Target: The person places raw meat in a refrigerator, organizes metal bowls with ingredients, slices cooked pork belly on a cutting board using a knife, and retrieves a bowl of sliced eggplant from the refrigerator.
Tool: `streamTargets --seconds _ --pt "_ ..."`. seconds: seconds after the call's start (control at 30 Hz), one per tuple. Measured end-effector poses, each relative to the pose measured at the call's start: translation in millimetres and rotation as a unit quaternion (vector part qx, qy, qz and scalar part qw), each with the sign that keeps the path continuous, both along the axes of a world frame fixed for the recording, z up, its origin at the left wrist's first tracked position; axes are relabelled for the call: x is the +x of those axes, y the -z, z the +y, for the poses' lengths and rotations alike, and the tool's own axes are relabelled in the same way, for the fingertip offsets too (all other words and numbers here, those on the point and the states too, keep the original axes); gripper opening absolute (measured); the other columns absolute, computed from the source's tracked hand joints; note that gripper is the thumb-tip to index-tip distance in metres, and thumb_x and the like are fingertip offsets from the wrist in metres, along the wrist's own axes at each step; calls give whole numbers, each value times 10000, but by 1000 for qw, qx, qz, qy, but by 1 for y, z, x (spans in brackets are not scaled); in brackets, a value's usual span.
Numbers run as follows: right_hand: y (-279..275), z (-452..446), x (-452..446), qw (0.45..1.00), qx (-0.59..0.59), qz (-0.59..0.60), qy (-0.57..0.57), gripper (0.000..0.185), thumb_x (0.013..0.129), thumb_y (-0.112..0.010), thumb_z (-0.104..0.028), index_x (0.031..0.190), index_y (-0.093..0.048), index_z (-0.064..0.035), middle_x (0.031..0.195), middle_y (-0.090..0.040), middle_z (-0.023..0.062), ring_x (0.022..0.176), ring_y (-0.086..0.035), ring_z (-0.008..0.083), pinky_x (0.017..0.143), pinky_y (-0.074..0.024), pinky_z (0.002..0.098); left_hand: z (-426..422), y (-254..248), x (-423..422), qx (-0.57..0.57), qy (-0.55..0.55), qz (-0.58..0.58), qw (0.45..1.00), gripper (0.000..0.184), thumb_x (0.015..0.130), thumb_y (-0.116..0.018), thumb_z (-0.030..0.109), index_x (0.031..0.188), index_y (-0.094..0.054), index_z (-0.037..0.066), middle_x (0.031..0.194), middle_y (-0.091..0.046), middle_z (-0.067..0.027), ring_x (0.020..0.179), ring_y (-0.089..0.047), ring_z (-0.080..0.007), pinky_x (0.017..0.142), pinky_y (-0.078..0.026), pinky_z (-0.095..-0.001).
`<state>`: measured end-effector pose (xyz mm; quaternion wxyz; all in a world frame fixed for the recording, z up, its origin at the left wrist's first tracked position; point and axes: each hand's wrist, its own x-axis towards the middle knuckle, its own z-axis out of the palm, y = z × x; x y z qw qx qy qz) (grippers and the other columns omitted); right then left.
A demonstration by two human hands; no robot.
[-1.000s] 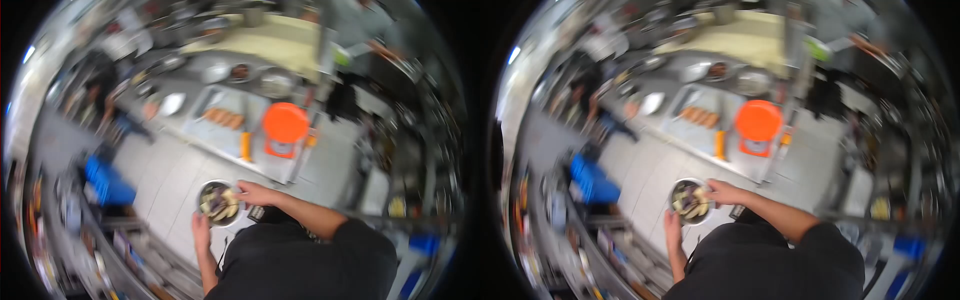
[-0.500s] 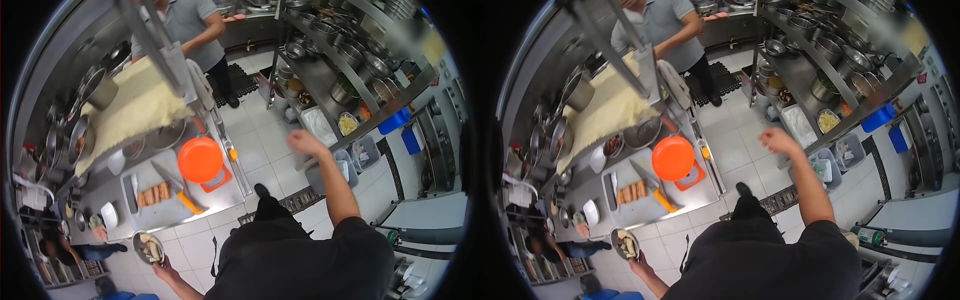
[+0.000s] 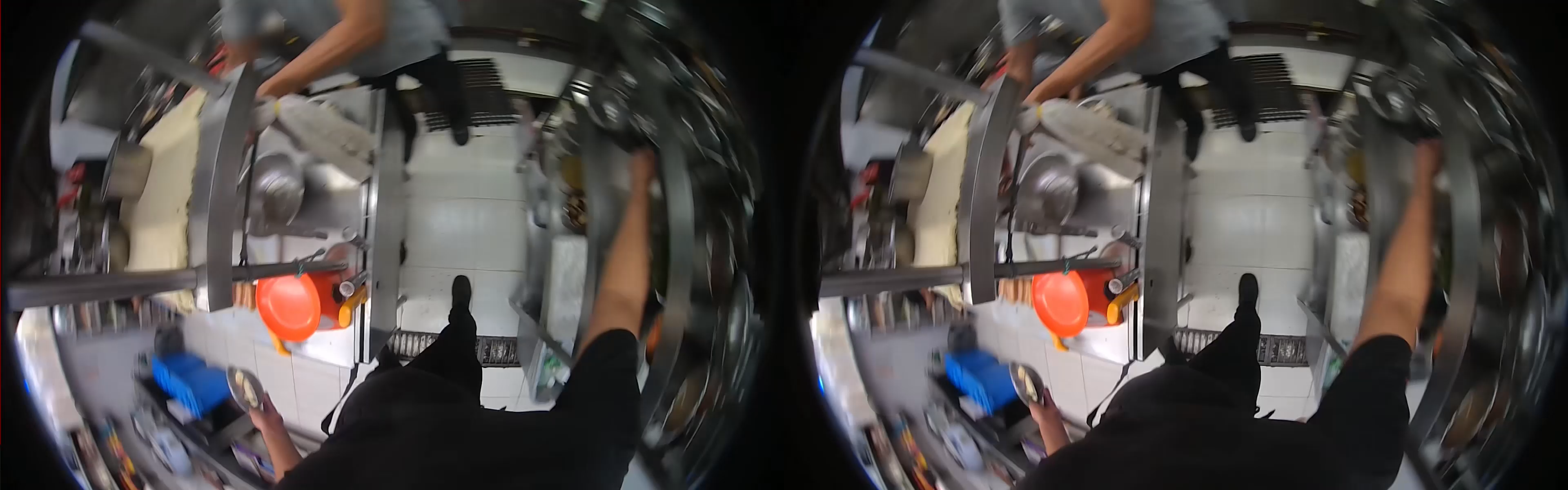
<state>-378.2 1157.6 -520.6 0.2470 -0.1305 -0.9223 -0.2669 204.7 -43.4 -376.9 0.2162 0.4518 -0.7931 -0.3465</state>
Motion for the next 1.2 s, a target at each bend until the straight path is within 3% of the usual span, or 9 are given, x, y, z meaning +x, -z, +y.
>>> streamTargets --seconds 0.07,0.1,0.2,0.33,0.57,0.83,1.03,1.17,1.2 --pt "-32 13 -32 979 -167 36 115 308 897 -547 -239 1052 -706 -27 1049 -702 187 1002 -680 342 859 -524 498 22 -13 5 153 -165 90 970 372 987 -479 105 1319 -546 -51 1264 -580 -180 1125 -608 -291 956 -595 -364" --pt "-26 42 -51 977 -174 21 119 387 911 -520 -297 1127 -677 -18 1109 -684 218 1034 -669 375 886 -519 508 40 -24 -11 311 -316 268 855 362 986 -455 91 1304 -552 -52 1248 -586 -173 1099 -621 -289 933 -605 -355" --pt "-10 87 -84 964 -239 -31 115 560 944 -463 -423 1283 -617 -5 1237 -642 282 1106 -646 441 942 -509 530 90 -57 -33 299 -345 231 859 349 1004 -396 126 1264 -567 -31 1158 -602 -178 985 -659 -289 834 -637 -330" --pt "-29 85 -95 896 -405 -120 135 570 955 -476 -468 1299 -608 -34 1257 -630 282 1129 -634 450 934 -516 534 121 -69 -34 264 -356 259 858 380 1024 -391 151 1330 -511 -40 1194 -605 -194 1018 -668 -311 865 -647 -371" --pt "-71 75 -97 942 -251 -178 138 529 992 -471 -446 1276 -634 -31 1295 -598 300 1222 -567 448 1003 -465 470 149 -74 -41 255 -387 261 847 384 1032 -413 150 1358 -508 -29 1198 -622 -186 1000 -676 -321 855 -645 -356" --pt "-49 108 -89 913 -398 53 -70 565 936 -626 -435 1336 -617 -36 1267 -642 254 1157 -628 400 1011 -471 447 139 -60 -36 275 -393 268 836 379 1036 -430 168 1349 -514 -28 1216 -607 -176 1017 -670 -325 856 -646 -345" --pt "-34 113 -73 939 -340 57 13 640 959 -566 -500 1339 -594 15 1275 -634 265 1201 -585 414 1052 -432 453 131 -53 -42 287 -365 277 841 373 1027 -444 188 1318 -527 -32 1159 -620 -193 977 -682 -317 845 -646 -351" --pt "-52 86 -59 817 -575 -32 13 703 987 -501 -520 1378 -522 63 1392 -543 289 1322 -496 420 1092 -391 424 108 -44 -45 282 -346 299 843 326 1008 -474 151 1253 -562 -45 1149 -629 -192 929 -691 -311 835 -642 -364" --pt "-50 64 -46 838 -542 48 -44 692 995 -485 -516 1366 -534 66 1378 -559 282 1315 -507 411 1094 -388 412 95 -38 -42 297 -334 310 839 300 999 -488 137 1221 -579 -44 1153 -637 -174 905 -693 -300 834 -638 -368"
